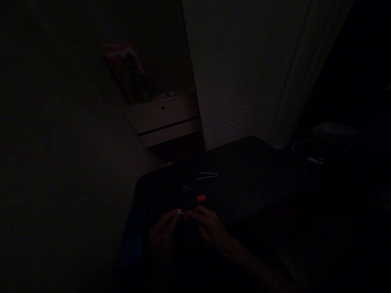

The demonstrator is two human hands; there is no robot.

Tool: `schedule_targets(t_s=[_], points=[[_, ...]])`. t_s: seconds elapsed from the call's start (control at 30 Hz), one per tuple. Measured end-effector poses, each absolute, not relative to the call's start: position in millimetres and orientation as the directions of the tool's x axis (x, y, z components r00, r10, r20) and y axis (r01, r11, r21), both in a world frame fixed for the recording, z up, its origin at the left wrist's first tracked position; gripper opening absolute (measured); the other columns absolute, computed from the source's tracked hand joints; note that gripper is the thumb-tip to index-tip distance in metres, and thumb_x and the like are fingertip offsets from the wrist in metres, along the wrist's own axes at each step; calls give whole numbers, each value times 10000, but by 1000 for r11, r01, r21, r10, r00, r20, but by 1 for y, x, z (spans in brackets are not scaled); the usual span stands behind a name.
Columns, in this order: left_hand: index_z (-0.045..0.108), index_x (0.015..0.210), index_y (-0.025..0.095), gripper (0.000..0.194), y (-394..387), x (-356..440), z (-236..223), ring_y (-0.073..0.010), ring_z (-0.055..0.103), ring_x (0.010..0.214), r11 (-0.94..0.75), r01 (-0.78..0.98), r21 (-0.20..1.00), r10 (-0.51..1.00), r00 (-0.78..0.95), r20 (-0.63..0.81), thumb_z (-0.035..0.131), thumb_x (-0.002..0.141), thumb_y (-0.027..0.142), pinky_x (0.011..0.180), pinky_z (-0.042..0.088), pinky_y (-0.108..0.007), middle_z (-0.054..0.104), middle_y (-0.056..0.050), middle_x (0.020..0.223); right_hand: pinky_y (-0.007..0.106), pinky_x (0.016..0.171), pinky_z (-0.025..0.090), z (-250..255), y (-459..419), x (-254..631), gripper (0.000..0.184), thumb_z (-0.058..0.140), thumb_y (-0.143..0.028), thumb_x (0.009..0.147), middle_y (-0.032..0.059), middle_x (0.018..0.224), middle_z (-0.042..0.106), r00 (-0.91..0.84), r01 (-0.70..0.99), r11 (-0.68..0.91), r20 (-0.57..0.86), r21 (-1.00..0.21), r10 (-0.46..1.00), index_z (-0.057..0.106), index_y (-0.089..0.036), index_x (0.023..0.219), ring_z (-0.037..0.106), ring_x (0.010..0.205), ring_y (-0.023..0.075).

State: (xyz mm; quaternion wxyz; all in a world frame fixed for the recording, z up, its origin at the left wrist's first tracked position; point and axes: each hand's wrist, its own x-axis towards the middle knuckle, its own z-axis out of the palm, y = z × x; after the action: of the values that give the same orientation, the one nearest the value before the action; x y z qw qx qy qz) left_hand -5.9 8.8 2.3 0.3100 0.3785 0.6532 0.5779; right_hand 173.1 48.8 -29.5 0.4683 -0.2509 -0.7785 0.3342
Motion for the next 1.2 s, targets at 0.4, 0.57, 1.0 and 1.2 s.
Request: schedule_targets(t_s=[0.4, 0.57, 1.0, 1.2], points=[[829, 819, 157, 445, 9, 7, 18, -266, 782, 781, 42, -105, 994, 805, -586, -96, 954, 510, 452, 719, 637, -347, 833, -102, 829, 284, 838, 563, -31, 46, 171, 500, 466, -46, 1016, 66, 1077, 692, -336, 22, 660, 617, -751, 712, 632, -276, 1427, 685, 938, 178], [822, 825, 164, 440, 11, 5, 15, -264, 782, 825, 27, -99, 995, 808, -583, -80, 950, 510, 443, 767, 639, -353, 834, -100, 868, 270, 774, 561, -29, 46, 171, 501, 473, -68, 1025, 61, 1041, 675, -378, 32, 682, 623, -730, 685, 624, -296, 1445, 669, 881, 174], [765, 755, 168, 383, 11, 2, 19, -245, 773, 721, 24, -105, 994, 838, -540, -77, 925, 520, 426, 690, 639, -337, 808, -74, 769, 266, 790, 555, -30, 45, 170, 472, 479, -66, 1024, 59, 1045, 693, -333, -6, 670, 633, -743, 699, 648, -277, 1411, 671, 888, 167], [798, 851, 173, 389, 8, 2, 20, -263, 790, 786, 11, -60, 998, 833, -552, -42, 911, 542, 380, 724, 652, -352, 828, -79, 846, 281, 814, 555, -22, 43, 170, 393, 504, -95, 1026, 65, 1028, 706, -360, -5, 635, 594, -773, 720, 696, -249, 1331, 678, 904, 180]])
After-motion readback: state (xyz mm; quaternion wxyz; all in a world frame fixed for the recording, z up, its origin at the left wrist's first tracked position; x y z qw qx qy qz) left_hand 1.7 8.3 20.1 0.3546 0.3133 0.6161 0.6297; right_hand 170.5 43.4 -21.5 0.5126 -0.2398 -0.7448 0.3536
